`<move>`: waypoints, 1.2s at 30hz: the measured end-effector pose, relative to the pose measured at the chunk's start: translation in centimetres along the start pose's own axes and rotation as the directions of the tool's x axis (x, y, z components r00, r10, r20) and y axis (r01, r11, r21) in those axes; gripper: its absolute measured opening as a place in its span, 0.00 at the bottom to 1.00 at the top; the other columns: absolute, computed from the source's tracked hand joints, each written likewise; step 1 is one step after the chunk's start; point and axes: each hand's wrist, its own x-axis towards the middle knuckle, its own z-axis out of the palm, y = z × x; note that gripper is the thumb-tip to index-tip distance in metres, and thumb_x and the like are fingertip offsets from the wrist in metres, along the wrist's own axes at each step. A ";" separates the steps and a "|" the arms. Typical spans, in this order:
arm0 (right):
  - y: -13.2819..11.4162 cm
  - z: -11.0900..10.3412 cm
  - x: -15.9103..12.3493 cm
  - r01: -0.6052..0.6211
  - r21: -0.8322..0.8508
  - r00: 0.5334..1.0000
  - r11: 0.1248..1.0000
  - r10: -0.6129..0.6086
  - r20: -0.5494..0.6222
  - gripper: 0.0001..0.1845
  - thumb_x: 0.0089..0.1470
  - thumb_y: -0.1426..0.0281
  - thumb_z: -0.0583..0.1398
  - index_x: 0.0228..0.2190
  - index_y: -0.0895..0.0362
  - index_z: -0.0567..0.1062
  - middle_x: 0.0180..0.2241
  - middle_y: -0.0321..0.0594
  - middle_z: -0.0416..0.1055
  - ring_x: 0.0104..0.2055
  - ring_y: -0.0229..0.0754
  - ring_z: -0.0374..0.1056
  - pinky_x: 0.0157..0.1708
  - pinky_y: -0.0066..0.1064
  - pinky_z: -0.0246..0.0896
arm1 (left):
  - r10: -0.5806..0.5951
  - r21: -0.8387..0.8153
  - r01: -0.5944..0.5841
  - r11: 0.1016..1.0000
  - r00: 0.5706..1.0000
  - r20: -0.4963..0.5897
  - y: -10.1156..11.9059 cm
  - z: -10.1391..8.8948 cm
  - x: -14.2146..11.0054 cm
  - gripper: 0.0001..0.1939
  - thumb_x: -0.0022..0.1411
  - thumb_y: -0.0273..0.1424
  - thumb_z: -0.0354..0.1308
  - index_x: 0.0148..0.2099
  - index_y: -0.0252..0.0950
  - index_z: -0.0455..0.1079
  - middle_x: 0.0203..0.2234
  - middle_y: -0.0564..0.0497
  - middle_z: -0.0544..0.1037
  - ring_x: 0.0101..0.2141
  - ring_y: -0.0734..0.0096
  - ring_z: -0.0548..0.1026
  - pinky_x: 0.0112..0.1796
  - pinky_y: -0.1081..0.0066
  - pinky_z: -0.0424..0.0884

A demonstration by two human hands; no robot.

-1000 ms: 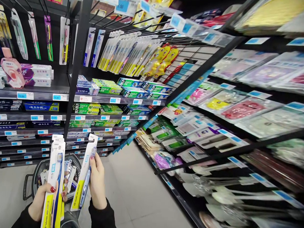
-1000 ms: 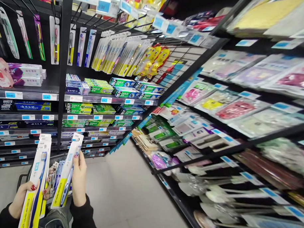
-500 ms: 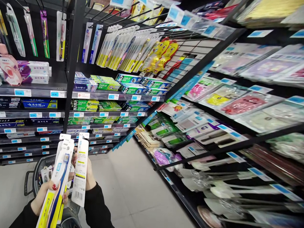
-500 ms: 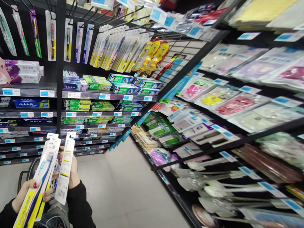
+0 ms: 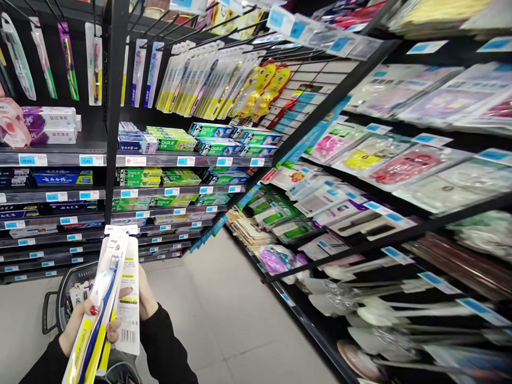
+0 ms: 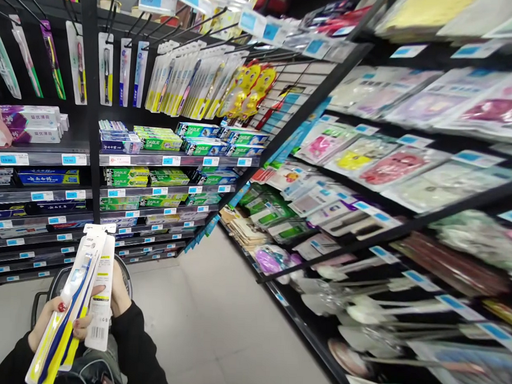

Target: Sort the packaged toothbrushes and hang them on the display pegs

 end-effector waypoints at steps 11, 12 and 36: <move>-2.5 -0.5 -3.6 0.256 -0.508 0.959 0.823 -0.282 0.026 0.05 0.45 0.69 0.60 0.27 0.56 0.70 0.21 0.32 0.65 0.23 0.35 0.59 0.25 0.26 0.53 | 0.388 0.439 -0.221 0.871 0.857 -0.338 0.2 1.1 -1.0 0.18 0.42 0.28 0.60 0.39 0.29 0.69 0.17 0.49 0.74 0.19 0.68 0.71 0.22 0.71 0.64; -2.3 0.0 -4.2 0.240 -0.573 0.969 0.784 -0.232 0.088 0.05 0.44 0.70 0.61 0.28 0.56 0.70 0.21 0.31 0.65 0.22 0.35 0.59 0.24 0.26 0.53 | 0.424 0.452 -0.233 0.861 0.819 -0.387 0.2 1.2 -1.0 0.15 0.42 0.28 0.62 0.36 0.30 0.69 0.18 0.49 0.75 0.19 0.68 0.71 0.22 0.71 0.65; -0.9 -1.7 -2.4 -0.099 0.594 0.971 0.798 -0.055 0.235 0.10 0.54 0.66 0.51 0.34 0.57 0.69 0.22 0.29 0.53 0.13 0.25 0.31 0.08 0.19 0.29 | 0.246 0.099 -0.235 0.967 0.962 -0.118 0.9 -0.3 -0.3 0.27 0.60 0.45 0.44 0.52 0.31 0.65 0.18 0.48 0.68 0.21 0.72 0.64 0.24 0.72 0.60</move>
